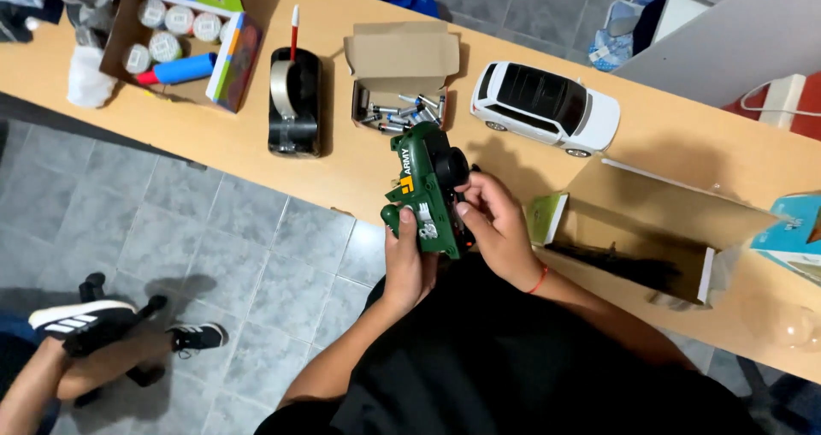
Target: Unboxing, cleaning, and using a screwdriver to assemble or repair a toy helicopter
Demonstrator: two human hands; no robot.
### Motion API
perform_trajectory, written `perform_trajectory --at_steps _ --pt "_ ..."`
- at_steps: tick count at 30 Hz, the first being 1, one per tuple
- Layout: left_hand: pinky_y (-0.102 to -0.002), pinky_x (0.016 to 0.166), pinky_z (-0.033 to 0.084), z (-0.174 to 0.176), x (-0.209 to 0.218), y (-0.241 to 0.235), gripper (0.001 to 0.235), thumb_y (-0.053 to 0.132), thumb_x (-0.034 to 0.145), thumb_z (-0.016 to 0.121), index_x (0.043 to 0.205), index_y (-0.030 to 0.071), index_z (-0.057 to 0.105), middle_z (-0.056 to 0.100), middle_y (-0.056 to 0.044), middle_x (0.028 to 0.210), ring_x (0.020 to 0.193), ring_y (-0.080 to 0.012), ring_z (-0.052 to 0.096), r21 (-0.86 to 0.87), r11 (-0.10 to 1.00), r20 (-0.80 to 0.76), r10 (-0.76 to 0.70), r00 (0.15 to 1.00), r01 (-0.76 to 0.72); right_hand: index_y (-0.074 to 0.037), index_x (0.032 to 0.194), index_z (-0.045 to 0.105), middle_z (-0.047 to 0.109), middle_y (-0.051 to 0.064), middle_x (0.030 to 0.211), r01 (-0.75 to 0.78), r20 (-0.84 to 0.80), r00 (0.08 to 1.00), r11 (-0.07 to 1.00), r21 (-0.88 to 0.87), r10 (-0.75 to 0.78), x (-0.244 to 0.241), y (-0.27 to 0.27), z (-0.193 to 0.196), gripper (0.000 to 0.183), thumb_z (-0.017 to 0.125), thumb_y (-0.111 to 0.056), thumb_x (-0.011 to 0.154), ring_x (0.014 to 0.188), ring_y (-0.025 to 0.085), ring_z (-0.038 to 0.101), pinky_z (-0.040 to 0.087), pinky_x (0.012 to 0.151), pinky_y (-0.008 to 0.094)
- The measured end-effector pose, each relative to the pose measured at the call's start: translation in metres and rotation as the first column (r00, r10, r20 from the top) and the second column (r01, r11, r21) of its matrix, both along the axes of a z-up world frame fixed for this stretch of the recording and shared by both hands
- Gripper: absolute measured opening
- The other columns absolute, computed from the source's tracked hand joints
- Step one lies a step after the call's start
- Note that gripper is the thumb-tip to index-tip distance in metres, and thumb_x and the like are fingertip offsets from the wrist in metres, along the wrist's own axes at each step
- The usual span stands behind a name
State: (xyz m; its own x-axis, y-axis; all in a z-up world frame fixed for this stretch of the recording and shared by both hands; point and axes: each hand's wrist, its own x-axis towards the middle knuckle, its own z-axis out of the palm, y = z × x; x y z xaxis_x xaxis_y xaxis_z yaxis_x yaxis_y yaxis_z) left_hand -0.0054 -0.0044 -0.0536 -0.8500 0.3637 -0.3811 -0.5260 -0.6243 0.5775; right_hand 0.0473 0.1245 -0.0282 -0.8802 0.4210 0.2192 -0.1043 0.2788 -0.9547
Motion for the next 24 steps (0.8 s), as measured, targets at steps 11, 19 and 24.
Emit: perform_trajectory --at_steps 11,19,24 --pt "-0.053 0.079 0.065 -0.013 -0.056 -0.014 0.03 0.036 0.099 0.062 0.118 0.015 0.052 0.067 -0.01 0.104 0.092 -0.0272 0.072 -0.013 0.999 0.086 -0.029 0.996 0.03 -0.007 0.116 0.061 0.046 0.008 0.09 0.043 0.019 0.999 0.991 0.124 -0.046 -0.051 -0.028 0.01 0.017 0.059 -0.018 0.103 0.08 0.023 0.05 0.045 0.075 0.037" --pt "-0.044 0.078 0.066 -0.008 -0.081 -0.019 0.038 0.037 0.097 0.066 0.124 0.017 0.048 0.06 -0.003 0.104 0.089 -0.0154 0.067 -0.205 0.977 0.135 -0.035 0.99 0.063 -0.003 0.122 0.061 0.053 0.011 0.094 0.127 0.102 0.987 0.991 -0.049 -0.122 -0.082 -0.04 -0.015 0.02 0.056 -0.007 0.103 0.088 0.022 0.055 0.048 0.084 0.039" --pt "-0.045 0.078 0.065 0.004 -0.097 -0.018 0.044 0.039 0.094 0.069 0.126 0.016 0.047 0.056 -0.003 0.105 0.09 -0.0141 0.062 -0.258 0.962 0.137 -0.054 0.989 0.089 -0.005 0.125 0.061 0.058 0.008 0.097 0.198 0.149 0.974 0.962 -0.191 -0.171 -0.097 -0.042 -0.025 0.023 0.058 -0.007 0.102 0.092 0.017 0.056 0.048 0.087 0.035"
